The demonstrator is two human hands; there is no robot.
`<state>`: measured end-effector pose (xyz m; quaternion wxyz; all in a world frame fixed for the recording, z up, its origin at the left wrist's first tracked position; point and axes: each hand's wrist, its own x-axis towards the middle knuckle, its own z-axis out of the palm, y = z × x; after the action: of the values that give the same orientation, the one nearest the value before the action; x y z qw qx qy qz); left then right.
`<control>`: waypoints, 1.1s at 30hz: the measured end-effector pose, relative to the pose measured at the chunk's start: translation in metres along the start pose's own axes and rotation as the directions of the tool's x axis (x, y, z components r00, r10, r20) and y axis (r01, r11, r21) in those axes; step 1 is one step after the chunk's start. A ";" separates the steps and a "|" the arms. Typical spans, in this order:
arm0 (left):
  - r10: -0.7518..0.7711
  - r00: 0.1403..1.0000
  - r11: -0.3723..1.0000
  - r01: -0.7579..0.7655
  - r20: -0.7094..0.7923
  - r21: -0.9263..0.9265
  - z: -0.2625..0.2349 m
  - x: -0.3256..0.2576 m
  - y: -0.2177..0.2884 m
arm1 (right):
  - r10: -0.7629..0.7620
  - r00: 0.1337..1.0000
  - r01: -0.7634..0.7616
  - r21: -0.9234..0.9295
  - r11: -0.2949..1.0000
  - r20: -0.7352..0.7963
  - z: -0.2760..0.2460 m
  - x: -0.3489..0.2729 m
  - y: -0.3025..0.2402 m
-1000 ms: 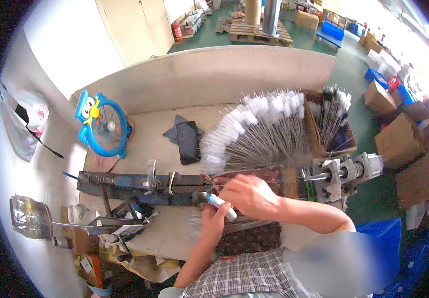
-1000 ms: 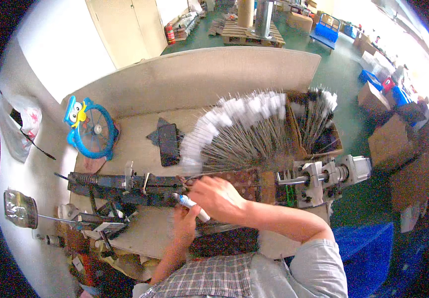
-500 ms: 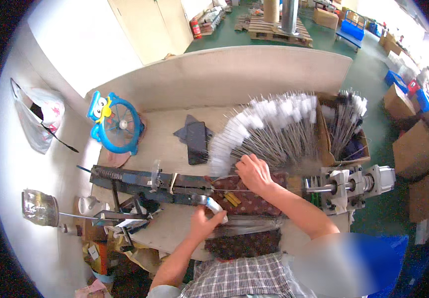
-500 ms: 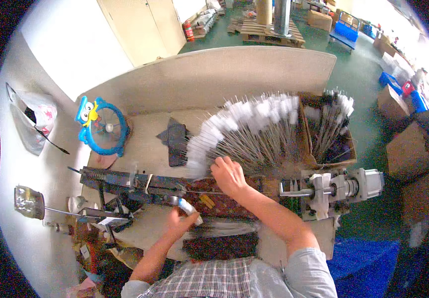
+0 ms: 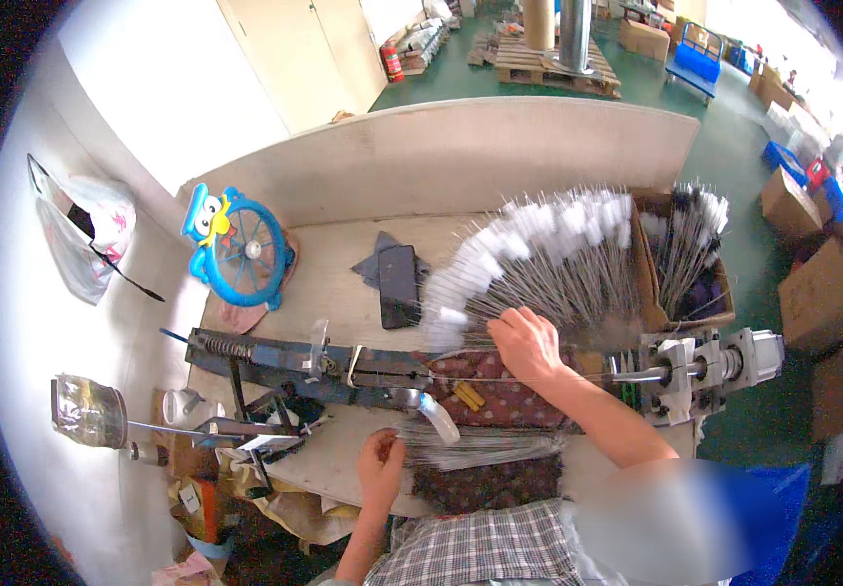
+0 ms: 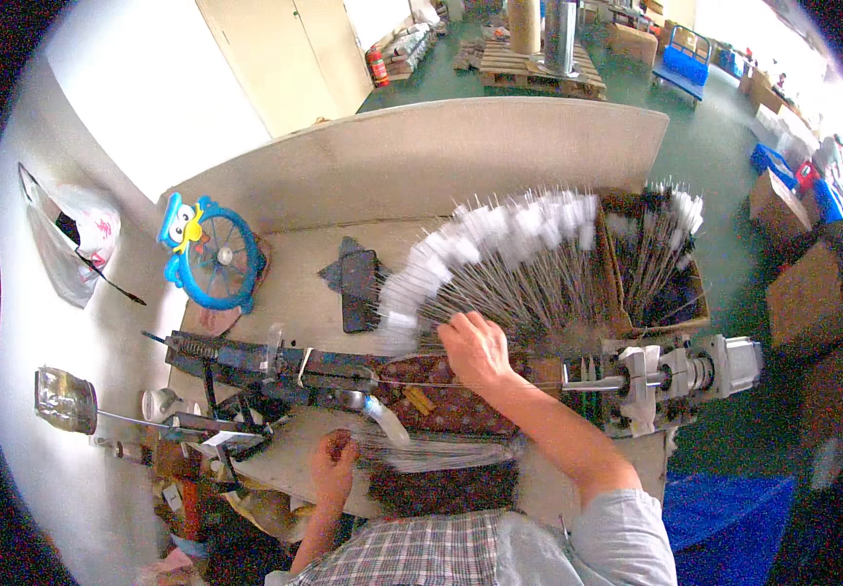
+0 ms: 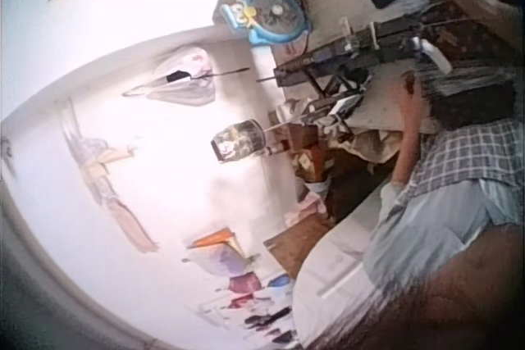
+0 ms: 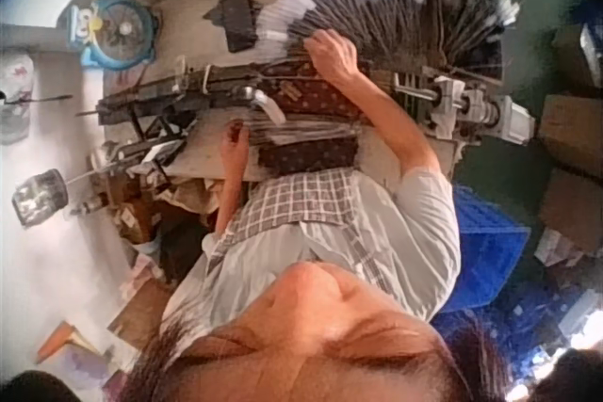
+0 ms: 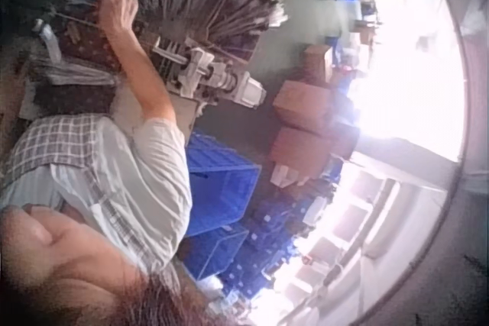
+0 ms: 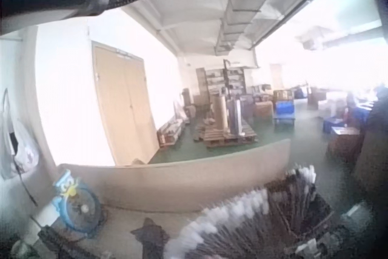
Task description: Manually assembling components into bottle brushes using a mechanical jig and workstation.
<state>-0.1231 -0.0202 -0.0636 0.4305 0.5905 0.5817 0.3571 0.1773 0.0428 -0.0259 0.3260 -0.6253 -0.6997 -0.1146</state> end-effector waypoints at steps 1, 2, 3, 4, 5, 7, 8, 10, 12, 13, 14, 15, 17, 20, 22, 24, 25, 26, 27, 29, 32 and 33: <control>-0.001 1.000 1.000 0.001 -0.002 -0.008 -0.002 0.001 -0.009 | 0.008 0.999 -0.006 -0.040 0.999 0.043 -0.002 -0.003 0.000; -0.045 0.999 0.998 0.045 -0.003 -0.041 -0.006 0.002 -0.017 | 0.001 0.999 0.001 -0.044 0.999 0.046 -0.001 -0.004 0.000; -0.087 0.996 0.993 0.087 0.009 -0.075 -0.006 0.004 -0.016 | -0.002 0.994 0.011 -0.087 0.996 0.109 0.001 -0.008 0.004; -0.087 0.996 0.993 0.088 0.016 -0.084 -0.005 0.004 -0.014 | -0.001 0.985 0.024 -0.129 0.991 0.171 0.004 -0.011 0.008; -0.107 0.994 0.978 0.105 -0.001 -0.179 -0.005 0.003 -0.010 | 0.004 0.979 0.030 -0.164 0.986 0.203 0.012 -0.012 0.010; -0.127 0.992 0.954 0.114 -0.026 -0.278 -0.009 0.005 -0.007 | 0.016 0.975 0.021 -0.164 0.986 0.220 0.016 -0.008 0.009; -0.124 0.992 0.965 0.113 -0.033 -0.236 -0.011 0.005 -0.009 | 0.034 0.971 0.005 -0.159 0.987 0.238 0.018 -0.006 0.007; -0.130 0.990 0.974 0.116 -0.060 -0.196 -0.020 0.003 -0.018 | 0.021 0.970 0.014 -0.142 0.990 0.242 0.019 -0.007 0.003; -0.213 0.974 0.913 0.168 -0.082 -0.371 -0.031 -0.002 -0.035 | -0.003 0.967 0.031 -0.106 0.994 0.253 0.021 -0.007 0.000; -0.228 0.967 0.912 0.173 -0.111 -0.371 -0.036 -0.004 -0.038 | -0.009 0.971 0.028 -0.077 0.997 0.239 0.018 -0.007 -0.004; -0.277 0.955 0.880 0.205 -0.111 -0.429 -0.041 -0.002 -0.038 | -0.015 0.974 0.026 -0.045 0.999 0.226 0.016 -0.007 -0.006; -0.322 0.940 0.843 0.231 -0.110 -0.486 -0.045 0.000 -0.037 | -0.001 0.966 0.022 -0.078 0.997 0.259 0.012 -0.006 -0.006; -0.352 0.923 0.835 0.236 -0.154 -0.497 -0.051 0.006 -0.035 | 0.006 0.963 0.030 -0.131 0.991 0.268 0.013 -0.003 -0.006; -0.362 0.915 0.808 0.211 -0.180 -0.551 -0.056 0.011 -0.028 | -0.015 0.962 0.066 -0.176 0.982 0.273 0.024 -0.002 0.002; -0.362 0.914 0.782 0.189 -0.185 -0.594 -0.061 0.008 -0.028 | -0.028 0.968 0.063 -0.136 0.989 0.250 0.019 0.003 -0.010; -0.437 0.877 0.723 0.210 -0.200 -0.658 -0.066 0.008 -0.027 | -0.070 0.961 0.099 -0.096 0.990 0.267 0.016 0.011 -0.016; -0.429 0.886 0.721 0.218 -0.176 -0.658 -0.067 0.011 -0.028 | -0.033 0.968 0.063 -0.116 0.991 0.248 0.016 0.012 -0.016; -0.462 0.868 0.681 0.214 -0.184 -0.700 -0.069 0.014 -0.031 | -0.038 0.972 0.072 -0.139 0.988 0.232 0.020 0.011 -0.014; -0.497 0.847 0.636 0.208 -0.188 -0.743 -0.072 0.015 -0.037 | -0.010 0.947 0.072 -0.184 0.980 0.320 0.029 0.008 -0.014; -0.466 0.872 0.635 0.211 -0.150 -0.743 -0.079 0.017 -0.035 | 0.062 0.907 0.043 -0.237 0.970 0.416 0.039 0.004 -0.010; -0.469 0.873 0.600 0.203 -0.135 -0.774 -0.085 0.021 -0.029 | 0.040 0.928 0.002 -0.111 0.994 0.371 0.030 0.004 -0.016; -0.498 0.858 0.558 0.204 -0.128 -0.804 -0.086 0.024 -0.029 | 0.008 0.930 0.031 -0.101 0.994 0.368 0.023 0.006 -0.019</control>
<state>-0.2116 0.0099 -0.0597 0.5946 0.1489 0.5463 0.5708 0.1522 0.0569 -0.0352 0.1553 -0.6478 -0.7450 -0.0340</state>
